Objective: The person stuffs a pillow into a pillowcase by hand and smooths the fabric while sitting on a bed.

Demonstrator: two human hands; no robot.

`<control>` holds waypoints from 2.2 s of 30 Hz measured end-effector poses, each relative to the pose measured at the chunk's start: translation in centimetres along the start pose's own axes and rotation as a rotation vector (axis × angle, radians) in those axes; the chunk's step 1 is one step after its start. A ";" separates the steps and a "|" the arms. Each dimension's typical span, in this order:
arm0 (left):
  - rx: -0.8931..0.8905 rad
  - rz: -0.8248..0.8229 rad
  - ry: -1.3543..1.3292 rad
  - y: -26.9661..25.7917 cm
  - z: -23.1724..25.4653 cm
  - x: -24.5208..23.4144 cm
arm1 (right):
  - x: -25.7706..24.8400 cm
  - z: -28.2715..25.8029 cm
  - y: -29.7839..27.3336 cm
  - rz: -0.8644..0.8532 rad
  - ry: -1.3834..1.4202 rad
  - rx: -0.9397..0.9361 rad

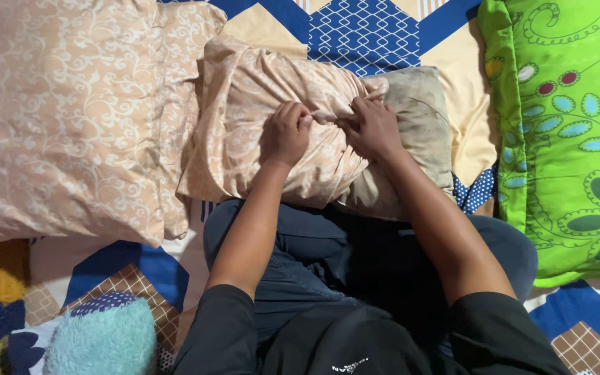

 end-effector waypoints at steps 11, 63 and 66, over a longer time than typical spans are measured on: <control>0.180 0.160 -0.130 -0.3 1.5 1.4 | -5.5 -0.9 1.2 0.396 -0.007 -0.189; -0.111 0.333 0.028 0.7 -4.5 0.8 | 0.4 -7.0 7.4 0.087 0.265 -0.312; -0.124 0.322 0.021 1.1 -4.4 0.9 | 1.8 -6.7 7.1 0.107 0.377 -0.217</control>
Point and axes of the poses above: each hand's wrist, its own y-axis towards the middle knuckle, its own x-axis out of the palm, z = x × y, the point moved 3 cm from there along y, towards the middle knuckle, and after that the axes turned 7 degrees about z, right-handed, at the moved point
